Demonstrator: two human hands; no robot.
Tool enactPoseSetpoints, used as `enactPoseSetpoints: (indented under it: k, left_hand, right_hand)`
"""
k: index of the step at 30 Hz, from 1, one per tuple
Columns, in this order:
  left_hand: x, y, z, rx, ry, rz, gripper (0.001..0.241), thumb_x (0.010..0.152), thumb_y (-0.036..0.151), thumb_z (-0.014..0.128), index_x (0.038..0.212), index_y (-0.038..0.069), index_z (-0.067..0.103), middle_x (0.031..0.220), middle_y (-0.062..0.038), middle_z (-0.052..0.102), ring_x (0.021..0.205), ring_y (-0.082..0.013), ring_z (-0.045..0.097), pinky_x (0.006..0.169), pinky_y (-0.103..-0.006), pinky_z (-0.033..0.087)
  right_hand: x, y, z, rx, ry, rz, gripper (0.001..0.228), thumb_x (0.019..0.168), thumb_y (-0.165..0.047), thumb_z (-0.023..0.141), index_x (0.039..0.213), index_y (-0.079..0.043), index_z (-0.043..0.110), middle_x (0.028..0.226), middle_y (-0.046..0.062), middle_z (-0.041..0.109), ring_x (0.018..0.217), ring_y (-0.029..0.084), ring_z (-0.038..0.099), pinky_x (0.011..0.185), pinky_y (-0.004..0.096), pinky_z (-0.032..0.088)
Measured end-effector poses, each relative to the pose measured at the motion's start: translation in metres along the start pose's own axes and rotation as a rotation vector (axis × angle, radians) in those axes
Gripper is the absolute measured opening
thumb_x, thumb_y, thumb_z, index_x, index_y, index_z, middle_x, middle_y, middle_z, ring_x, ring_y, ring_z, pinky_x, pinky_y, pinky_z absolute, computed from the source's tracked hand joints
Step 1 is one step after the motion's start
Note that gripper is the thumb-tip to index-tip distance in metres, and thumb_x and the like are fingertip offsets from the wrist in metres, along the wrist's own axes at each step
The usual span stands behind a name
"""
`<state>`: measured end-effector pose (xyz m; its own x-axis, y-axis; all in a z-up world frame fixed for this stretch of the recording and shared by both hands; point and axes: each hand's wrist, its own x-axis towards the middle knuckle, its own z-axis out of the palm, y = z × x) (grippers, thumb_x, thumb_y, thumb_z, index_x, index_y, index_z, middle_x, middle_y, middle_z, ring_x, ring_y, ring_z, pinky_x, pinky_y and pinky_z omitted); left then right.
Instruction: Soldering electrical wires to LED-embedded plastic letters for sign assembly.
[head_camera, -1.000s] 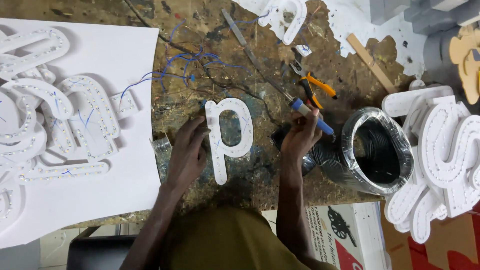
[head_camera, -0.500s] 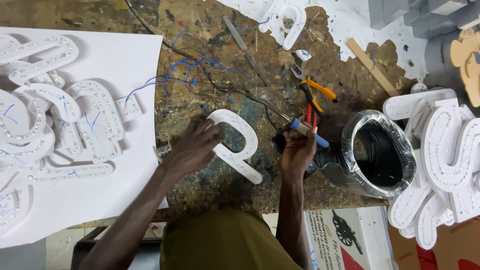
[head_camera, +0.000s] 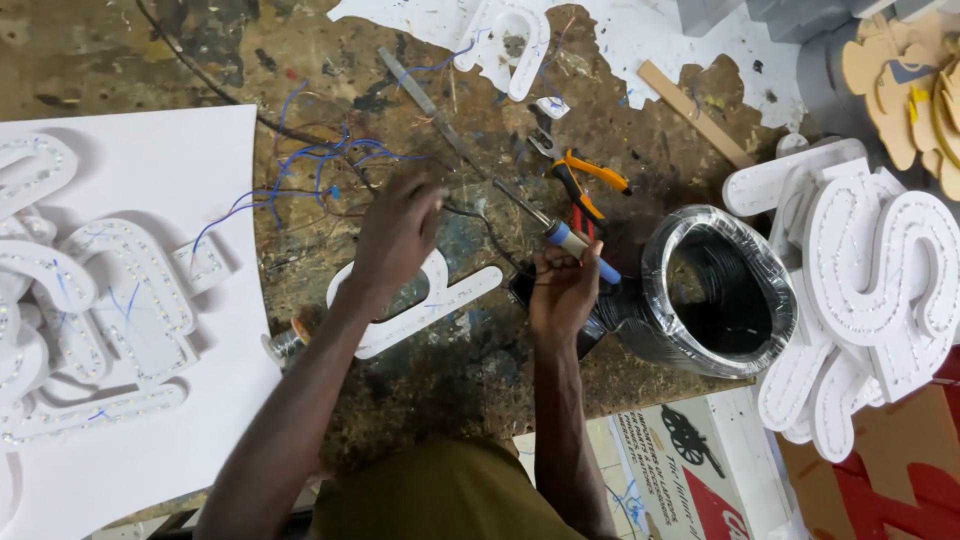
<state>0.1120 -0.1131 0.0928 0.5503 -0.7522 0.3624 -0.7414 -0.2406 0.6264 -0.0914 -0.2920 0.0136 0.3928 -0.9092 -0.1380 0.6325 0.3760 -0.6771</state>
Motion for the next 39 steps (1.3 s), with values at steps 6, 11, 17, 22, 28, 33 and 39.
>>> enactPoseSetpoints:
  k: [6,11,17,22,28,33,39]
  left_hand:
    - [0.080,-0.102,0.082,0.248,-0.156,0.123,0.009,0.110,0.007,0.078,0.117,0.005,0.072,0.121,-0.009,0.059,0.131,-0.0421,0.063,0.103,-0.0612,0.064]
    - [0.094,-0.094,0.038,0.183,-0.018,0.128,0.010,0.115,0.015,0.070,0.113,0.006,0.070,0.107,-0.013,0.064,0.106,-0.0424,0.071,0.087,-0.0616,0.060]
    - [0.015,0.002,-0.113,-0.075,0.644,0.102,0.012,0.125,0.006,0.058,0.119,-0.003,0.064,0.112,-0.020,0.068,0.094,-0.0339,0.066,0.078,-0.0463,0.053]
    - [-0.122,-0.005,-0.063,0.053,0.493,0.061,0.011,0.113,0.004,0.072,0.107,0.006,0.080,0.093,-0.012,0.073,0.085,-0.0375,0.072,0.079,-0.0490,0.059]
    - [-0.227,0.016,0.021,0.053,0.132,0.016,0.019,0.099,0.010,0.074,0.117,0.012,0.079,0.106,-0.011,0.077,0.094,-0.0309,0.079,0.084,-0.0451,0.067]
    - [-0.209,0.017,0.008,0.037,0.268,-0.095,0.012,0.110,0.005,0.065,0.110,0.010,0.075,0.104,-0.011,0.069,0.086,-0.0294,0.070,0.083,-0.0451,0.063]
    - [-0.174,0.024,0.015,0.099,0.171,-0.064,0.012,0.115,0.005,0.062,0.107,0.010,0.070,0.104,-0.009,0.063,0.091,-0.0263,0.069,0.087,-0.0445,0.062]
  right_hand:
    - [0.008,0.000,-0.019,0.026,0.045,0.014,0.040,0.117,-0.042,0.065,0.129,-0.006,0.076,0.084,0.012,0.076,0.085,0.023,0.079,0.089,0.045,0.076]
    - [0.019,0.008,-0.040,0.041,0.074,0.061,0.041,0.116,-0.044,0.066,0.131,-0.007,0.075,0.087,0.013,0.078,0.087,0.024,0.080,0.090,0.045,0.075]
    - [-0.002,-0.006,-0.001,0.062,-0.063,0.124,0.030,0.115,-0.041,0.069,0.116,-0.012,0.076,0.087,0.003,0.074,0.086,0.020,0.072,0.081,0.040,0.055]
    - [-0.007,0.009,-0.023,-0.043,-0.077,0.155,0.043,0.115,-0.045,0.067,0.137,-0.009,0.071,0.093,0.011,0.081,0.093,0.024,0.082,0.089,0.043,0.074]
    - [-0.031,0.018,-0.036,-0.053,-0.134,0.208,0.038,0.117,-0.041,0.064,0.138,-0.010,0.072,0.095,0.012,0.084,0.089,0.027,0.084,0.083,0.043,0.075]
    - [-0.058,0.019,-0.026,-0.217,-0.144,0.193,0.040,0.115,-0.043,0.067,0.130,-0.006,0.072,0.089,0.012,0.083,0.085,0.023,0.085,0.078,0.038,0.074]
    - [-0.058,0.023,-0.045,-0.306,0.007,0.034,0.039,0.116,-0.039,0.067,0.119,0.000,0.073,0.080,0.014,0.079,0.069,0.020,0.079,0.063,0.035,0.071]
